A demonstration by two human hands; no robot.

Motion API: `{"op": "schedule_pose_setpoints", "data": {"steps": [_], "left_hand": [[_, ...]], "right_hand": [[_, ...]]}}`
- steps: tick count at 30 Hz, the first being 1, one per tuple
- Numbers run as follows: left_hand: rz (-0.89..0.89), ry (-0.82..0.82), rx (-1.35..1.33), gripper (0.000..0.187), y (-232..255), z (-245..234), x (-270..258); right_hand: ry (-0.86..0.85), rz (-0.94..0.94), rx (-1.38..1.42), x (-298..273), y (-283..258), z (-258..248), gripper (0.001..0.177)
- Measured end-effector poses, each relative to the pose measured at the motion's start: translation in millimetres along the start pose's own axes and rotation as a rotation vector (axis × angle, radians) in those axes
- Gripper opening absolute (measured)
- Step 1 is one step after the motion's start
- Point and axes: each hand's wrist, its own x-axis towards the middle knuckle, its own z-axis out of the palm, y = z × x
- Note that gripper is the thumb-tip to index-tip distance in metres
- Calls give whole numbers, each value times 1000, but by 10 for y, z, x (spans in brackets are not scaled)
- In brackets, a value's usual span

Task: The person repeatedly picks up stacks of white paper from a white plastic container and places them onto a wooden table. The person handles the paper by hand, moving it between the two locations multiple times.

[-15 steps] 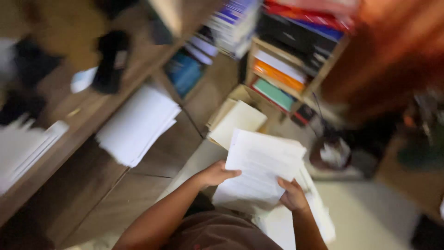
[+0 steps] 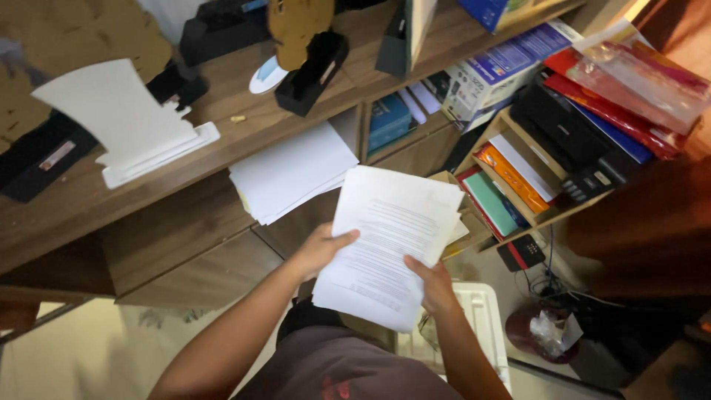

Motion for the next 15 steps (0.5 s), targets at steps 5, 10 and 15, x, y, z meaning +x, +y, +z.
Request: {"op": "schedule_pose_setpoints", "data": {"steps": [5, 10, 15], "left_hand": [[-78, -124, 112, 48, -391, -387, -286], [-164, -195, 260, 52, -961, -383, -560], [-400, -85, 171, 44, -761, -339, -658]], "right_hand": [[-24, 60, -153, -92, 289, 166, 59], [-35, 153, -164, -154, 389, 134, 51], [60, 73, 86, -142, 240, 213, 53]]}}
